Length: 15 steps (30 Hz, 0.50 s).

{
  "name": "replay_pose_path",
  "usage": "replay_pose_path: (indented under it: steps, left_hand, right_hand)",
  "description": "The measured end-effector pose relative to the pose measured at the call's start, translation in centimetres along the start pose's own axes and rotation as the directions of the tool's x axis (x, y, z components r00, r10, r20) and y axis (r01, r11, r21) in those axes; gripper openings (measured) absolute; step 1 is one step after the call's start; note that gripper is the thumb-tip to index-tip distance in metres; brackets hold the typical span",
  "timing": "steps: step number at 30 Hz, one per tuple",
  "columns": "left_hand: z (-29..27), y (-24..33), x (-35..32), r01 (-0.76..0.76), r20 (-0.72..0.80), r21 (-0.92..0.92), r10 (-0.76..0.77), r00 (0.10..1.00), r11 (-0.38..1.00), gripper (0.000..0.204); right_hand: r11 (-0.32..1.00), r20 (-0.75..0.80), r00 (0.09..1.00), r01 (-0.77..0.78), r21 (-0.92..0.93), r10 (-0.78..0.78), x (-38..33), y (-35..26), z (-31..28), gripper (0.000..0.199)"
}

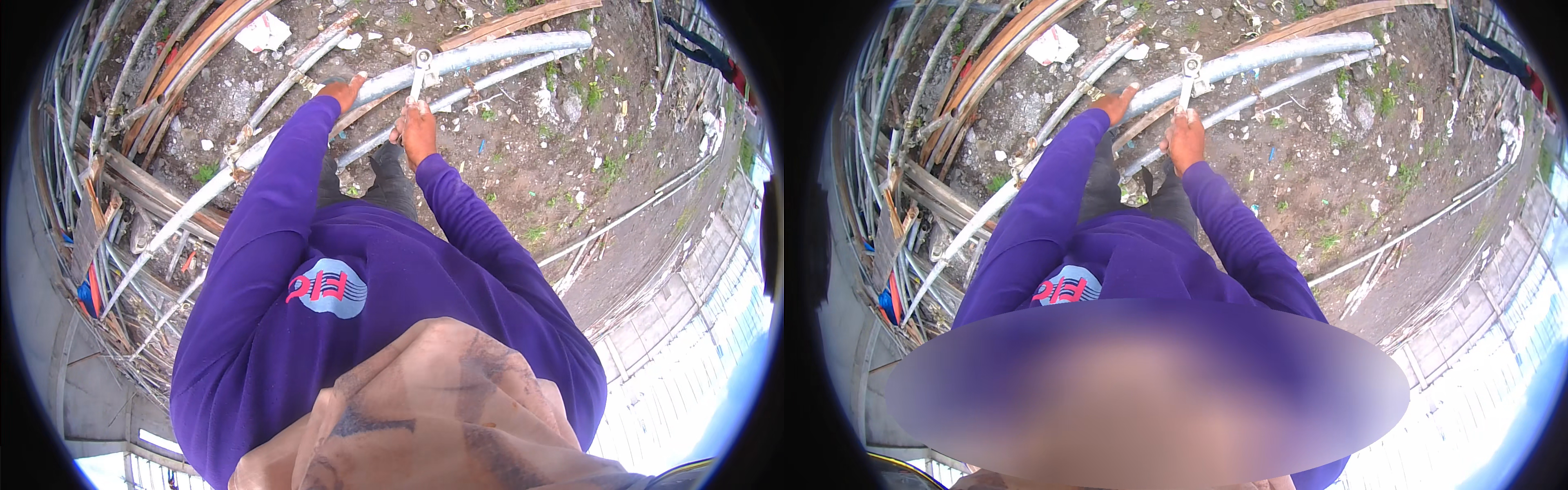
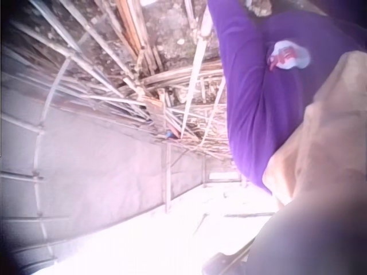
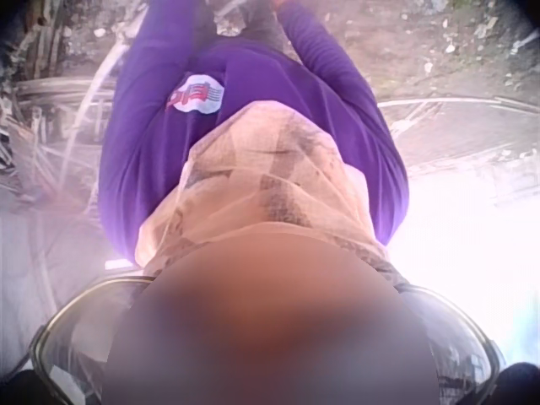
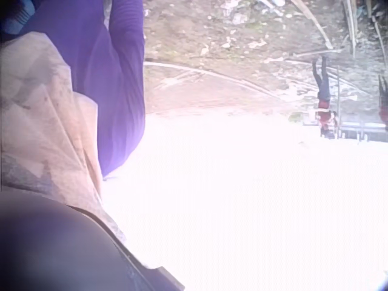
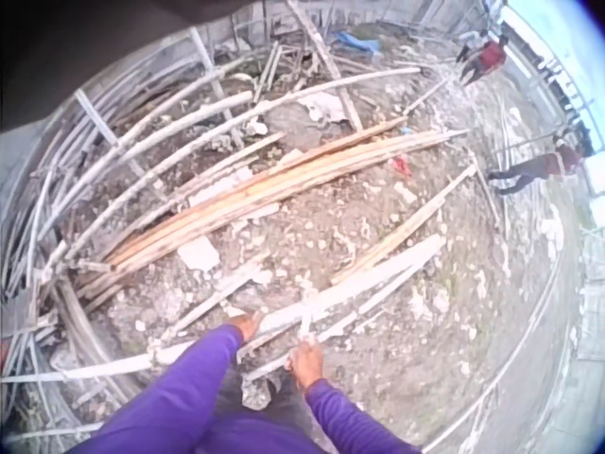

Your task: The person assembles a scaffolding frame by aligning two metal poles and securing them with a clamp. They tighten the clamp by hand and then use a wrench to further secure the connection. The person continues to adjust and tighten the clamp throughout the clip.

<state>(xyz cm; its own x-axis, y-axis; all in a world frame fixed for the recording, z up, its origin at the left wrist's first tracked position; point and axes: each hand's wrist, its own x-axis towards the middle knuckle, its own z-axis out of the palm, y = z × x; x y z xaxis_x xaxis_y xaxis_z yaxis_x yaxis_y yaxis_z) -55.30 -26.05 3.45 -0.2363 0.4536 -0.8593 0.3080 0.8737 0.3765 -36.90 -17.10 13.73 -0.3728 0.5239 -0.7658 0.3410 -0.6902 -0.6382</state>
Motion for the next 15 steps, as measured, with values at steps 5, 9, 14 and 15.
replay_pose_path:
  steps: [5,9,14,15]
  left_hand:
    - [-0.9,0.4,-0.6,-0.01,-0.018,-0.013,0.01,1.0,1.0,0.106]
    - [-1.3,0.8,-1.2,-0.047,0.014,0.017,0.047,0.999,0.999,0.108]
    - [-1.2,1.3,-2.2,-0.005,0.028,0.001,0.005,1.0,1.0,0.11]
    - [-1.1,1.4,-2.1,0.02,0.022,-0.023,-0.019,1.0,1.0,0.11]
  right_hand:
    - [0.991,0.049,0.995,-0.087,0.103,0.083,0.8,0.3,3.1,0.034]
    - [0.988,0.014,0.995,-0.099,0.12,0.098,1.2,0.7,3.7,0.035]
    - [0.994,-0.047,0.995,-0.093,-0.062,0.09,0.7,0.6,1.0,0.035]
    - [0.99,-0.055,0.995,-0.093,-0.101,0.088,0.6,0.4,0.3,0.036]
